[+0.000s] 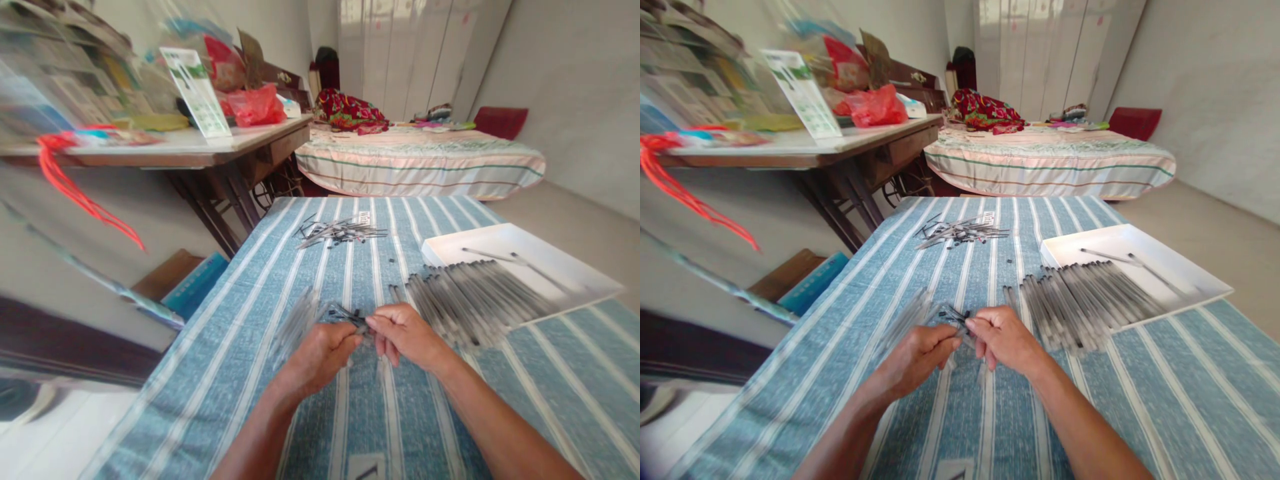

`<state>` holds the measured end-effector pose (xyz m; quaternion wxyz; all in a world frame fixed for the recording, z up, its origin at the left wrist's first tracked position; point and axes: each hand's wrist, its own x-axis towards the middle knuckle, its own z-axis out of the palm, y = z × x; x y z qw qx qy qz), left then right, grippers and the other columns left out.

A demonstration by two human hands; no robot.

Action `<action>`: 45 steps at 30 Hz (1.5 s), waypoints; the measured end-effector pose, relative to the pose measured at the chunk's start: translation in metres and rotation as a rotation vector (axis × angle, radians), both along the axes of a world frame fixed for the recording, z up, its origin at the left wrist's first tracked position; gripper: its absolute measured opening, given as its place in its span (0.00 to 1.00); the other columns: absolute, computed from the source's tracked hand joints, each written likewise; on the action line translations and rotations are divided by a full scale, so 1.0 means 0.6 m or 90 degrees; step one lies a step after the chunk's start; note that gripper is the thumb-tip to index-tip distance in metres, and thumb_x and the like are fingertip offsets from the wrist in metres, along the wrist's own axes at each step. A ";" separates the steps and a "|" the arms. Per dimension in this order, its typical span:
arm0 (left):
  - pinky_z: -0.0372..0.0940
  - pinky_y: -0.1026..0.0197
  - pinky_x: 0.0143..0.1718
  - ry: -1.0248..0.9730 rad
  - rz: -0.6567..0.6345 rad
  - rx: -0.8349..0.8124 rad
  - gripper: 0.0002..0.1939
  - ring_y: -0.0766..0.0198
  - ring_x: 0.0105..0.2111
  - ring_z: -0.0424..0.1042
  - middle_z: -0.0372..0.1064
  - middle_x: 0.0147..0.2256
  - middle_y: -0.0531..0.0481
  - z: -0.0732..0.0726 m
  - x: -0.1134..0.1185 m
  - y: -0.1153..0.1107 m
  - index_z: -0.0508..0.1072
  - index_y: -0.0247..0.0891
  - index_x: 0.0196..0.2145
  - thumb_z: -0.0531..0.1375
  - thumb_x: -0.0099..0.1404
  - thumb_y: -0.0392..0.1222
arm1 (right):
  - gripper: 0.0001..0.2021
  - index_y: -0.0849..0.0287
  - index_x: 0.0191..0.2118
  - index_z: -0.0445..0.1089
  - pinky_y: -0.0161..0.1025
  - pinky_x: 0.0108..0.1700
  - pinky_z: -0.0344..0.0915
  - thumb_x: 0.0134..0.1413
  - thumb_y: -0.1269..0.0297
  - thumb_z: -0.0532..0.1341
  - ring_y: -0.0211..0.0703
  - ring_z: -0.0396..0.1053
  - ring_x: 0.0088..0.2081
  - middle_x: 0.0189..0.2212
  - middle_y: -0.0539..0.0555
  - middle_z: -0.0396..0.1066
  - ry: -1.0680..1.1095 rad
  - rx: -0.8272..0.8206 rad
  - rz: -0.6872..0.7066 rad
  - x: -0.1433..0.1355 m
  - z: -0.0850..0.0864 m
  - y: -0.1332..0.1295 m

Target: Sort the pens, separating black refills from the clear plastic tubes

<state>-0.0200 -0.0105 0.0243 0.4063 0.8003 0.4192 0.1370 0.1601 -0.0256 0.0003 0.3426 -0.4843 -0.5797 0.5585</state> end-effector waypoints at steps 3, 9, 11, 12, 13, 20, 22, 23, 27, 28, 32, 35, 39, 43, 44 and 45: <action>0.53 0.68 0.22 0.013 -0.008 -0.024 0.15 0.71 0.19 0.59 0.58 0.17 0.56 0.001 0.002 0.000 0.60 0.37 0.19 0.49 0.62 0.43 | 0.16 0.61 0.27 0.64 0.28 0.17 0.58 0.51 0.51 0.55 0.32 0.65 0.15 0.20 0.49 0.70 0.065 -0.023 0.035 0.009 -0.007 -0.002; 0.54 0.69 0.23 0.013 -0.013 -0.019 0.16 0.71 0.20 0.59 0.58 0.18 0.57 0.002 0.001 0.001 0.60 0.37 0.19 0.48 0.63 0.43 | 0.22 0.61 0.21 0.59 0.27 0.12 0.49 0.53 0.47 0.51 0.29 0.57 0.09 0.11 0.46 0.63 -0.030 -0.006 -0.038 0.006 -0.013 -0.002; 0.54 0.68 0.23 0.022 -0.011 -0.023 0.16 0.71 0.20 0.59 0.58 0.18 0.57 0.002 0.002 0.002 0.60 0.37 0.19 0.48 0.62 0.43 | 0.19 0.61 0.23 0.60 0.27 0.13 0.52 0.52 0.48 0.52 0.30 0.59 0.10 0.13 0.46 0.65 0.010 0.003 -0.013 0.007 -0.012 -0.002; 0.53 0.68 0.23 0.027 -0.009 -0.024 0.15 0.71 0.20 0.60 0.58 0.18 0.57 0.002 0.002 0.002 0.61 0.37 0.19 0.48 0.62 0.43 | 0.18 0.61 0.25 0.62 0.28 0.15 0.55 0.51 0.49 0.54 0.30 0.61 0.12 0.16 0.46 0.66 0.036 -0.003 0.001 0.007 -0.011 -0.002; 0.53 0.68 0.23 0.028 -0.006 -0.025 0.15 0.71 0.20 0.60 0.58 0.18 0.56 0.001 0.003 0.002 0.61 0.37 0.19 0.48 0.62 0.43 | 0.17 0.61 0.28 0.63 0.28 0.16 0.57 0.50 0.49 0.55 0.31 0.63 0.13 0.17 0.46 0.67 0.052 -0.012 0.011 0.008 -0.010 -0.002; 0.54 0.68 0.23 0.006 0.003 -0.022 0.15 0.70 0.19 0.60 0.58 0.17 0.56 -0.002 0.003 0.002 0.60 0.37 0.18 0.49 0.61 0.42 | 0.19 0.60 0.23 0.59 0.27 0.13 0.52 0.54 0.49 0.50 0.29 0.58 0.10 0.13 0.45 0.63 -0.011 0.004 -0.016 0.007 -0.010 -0.004; 0.54 0.67 0.23 0.004 0.005 -0.027 0.15 0.70 0.19 0.60 0.58 0.17 0.56 -0.003 0.002 0.002 0.61 0.38 0.19 0.49 0.62 0.43 | 0.16 0.61 0.30 0.62 0.28 0.16 0.57 0.52 0.50 0.54 0.31 0.63 0.14 0.18 0.46 0.66 0.035 -0.005 0.012 0.007 -0.010 -0.003; 0.54 0.67 0.23 0.004 0.008 -0.029 0.15 0.70 0.19 0.60 0.59 0.17 0.56 -0.003 0.002 0.002 0.61 0.38 0.19 0.49 0.62 0.43 | 0.16 0.61 0.33 0.62 0.28 0.17 0.59 0.50 0.51 0.56 0.32 0.64 0.15 0.19 0.46 0.67 0.046 -0.015 0.018 0.007 -0.010 -0.003; 0.53 0.67 0.23 0.002 0.009 -0.029 0.15 0.70 0.19 0.60 0.58 0.17 0.56 -0.001 0.003 0.002 0.61 0.38 0.18 0.49 0.61 0.43 | 0.18 0.61 0.25 0.60 0.27 0.13 0.52 0.53 0.49 0.52 0.29 0.58 0.10 0.14 0.45 0.64 -0.016 -0.008 -0.019 0.008 -0.013 -0.003; 0.53 0.67 0.23 0.002 0.008 -0.029 0.16 0.70 0.19 0.60 0.58 0.17 0.56 -0.001 0.003 0.002 0.61 0.38 0.18 0.49 0.61 0.43 | 0.19 0.60 0.24 0.59 0.27 0.13 0.51 0.54 0.49 0.51 0.29 0.58 0.10 0.13 0.45 0.63 -0.016 -0.001 -0.020 0.008 -0.014 -0.003; 0.53 0.67 0.23 0.001 0.006 -0.033 0.15 0.69 0.20 0.60 0.58 0.17 0.56 -0.001 0.001 0.003 0.62 0.38 0.19 0.49 0.62 0.43 | 0.17 0.61 0.36 0.62 0.29 0.17 0.58 0.50 0.50 0.56 0.32 0.63 0.13 0.19 0.45 0.67 0.047 -0.020 0.011 0.007 -0.015 -0.003; 0.53 0.68 0.23 -0.002 0.001 -0.033 0.15 0.70 0.19 0.60 0.58 0.17 0.56 -0.002 0.001 0.003 0.62 0.38 0.19 0.49 0.61 0.43 | 0.18 0.61 0.28 0.62 0.28 0.14 0.53 0.52 0.49 0.53 0.30 0.59 0.10 0.14 0.45 0.64 -0.001 -0.019 -0.014 0.005 -0.014 -0.003; 0.53 0.68 0.22 0.001 0.002 -0.041 0.15 0.70 0.19 0.60 0.58 0.17 0.56 0.000 0.003 0.002 0.61 0.38 0.18 0.49 0.61 0.43 | 0.16 0.61 0.30 0.62 0.28 0.15 0.55 0.51 0.50 0.55 0.31 0.61 0.12 0.16 0.45 0.66 0.030 -0.021 0.014 0.005 -0.011 -0.003; 0.53 0.68 0.22 -0.010 0.012 -0.040 0.15 0.70 0.19 0.60 0.58 0.16 0.56 0.001 0.002 0.003 0.61 0.38 0.17 0.50 0.60 0.43 | 0.17 0.61 0.29 0.61 0.27 0.13 0.53 0.51 0.49 0.54 0.30 0.59 0.10 0.14 0.45 0.65 0.006 -0.040 -0.019 0.006 -0.013 -0.003; 0.54 0.68 0.22 -0.012 0.011 -0.037 0.15 0.70 0.19 0.60 0.59 0.16 0.56 0.001 0.002 0.003 0.61 0.38 0.17 0.50 0.60 0.43 | 0.18 0.60 0.25 0.59 0.27 0.12 0.50 0.52 0.48 0.52 0.29 0.57 0.09 0.12 0.44 0.63 -0.008 -0.030 -0.035 0.006 -0.014 -0.002; 0.54 0.68 0.22 -0.013 0.011 -0.034 0.16 0.70 0.19 0.60 0.59 0.16 0.56 0.001 0.001 0.004 0.61 0.38 0.17 0.50 0.60 0.43 | 0.19 0.60 0.23 0.58 0.26 0.12 0.49 0.53 0.48 0.51 0.29 0.57 0.09 0.12 0.44 0.63 -0.009 -0.020 -0.043 0.006 -0.016 -0.002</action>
